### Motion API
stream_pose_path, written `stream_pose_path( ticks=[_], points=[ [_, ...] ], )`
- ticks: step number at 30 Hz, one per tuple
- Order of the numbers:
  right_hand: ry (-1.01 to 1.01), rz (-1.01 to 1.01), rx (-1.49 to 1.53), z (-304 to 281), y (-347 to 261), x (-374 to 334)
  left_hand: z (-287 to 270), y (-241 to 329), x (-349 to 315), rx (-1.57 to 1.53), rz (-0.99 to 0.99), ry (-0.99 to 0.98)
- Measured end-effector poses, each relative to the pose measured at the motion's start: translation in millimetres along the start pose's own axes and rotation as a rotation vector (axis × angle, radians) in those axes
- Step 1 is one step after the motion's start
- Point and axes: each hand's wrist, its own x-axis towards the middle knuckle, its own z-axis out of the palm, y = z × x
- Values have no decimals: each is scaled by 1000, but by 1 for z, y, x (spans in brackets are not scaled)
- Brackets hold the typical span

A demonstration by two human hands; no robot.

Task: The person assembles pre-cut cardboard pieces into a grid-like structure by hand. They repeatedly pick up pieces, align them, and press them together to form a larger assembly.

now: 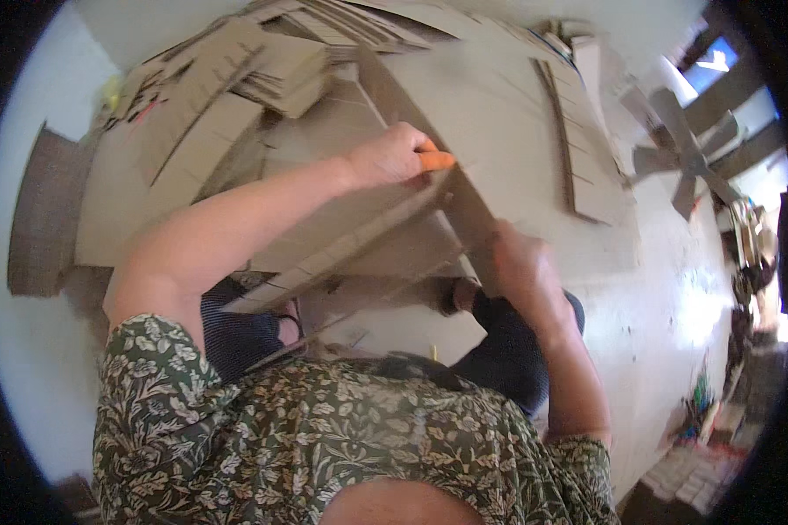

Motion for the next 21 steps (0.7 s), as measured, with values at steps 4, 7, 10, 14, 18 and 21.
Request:
stream_pose_path(
  ticks=[4,7,10,14,18,21],
  points=[
    [104,24,2,-10,18,0,-54,-21,-14,422,350,438],
    [-26,151,-196,-11,16,-2,-116,-63,-16,694,314,857],
    [22,158,-313,-38,-7,-5,-177,-87,-36,925,118,1079],
    [311,-88,-289,-51,-26,16,-224,-126,-41,1114,-1,1254],
    [-50,61,-385,-27,-33,47,-263,-132,-35,1031,-314,910],
    [-102,183,-248,-16,-25,54,-256,-98,-47,1029,-309,915]
  ],
)
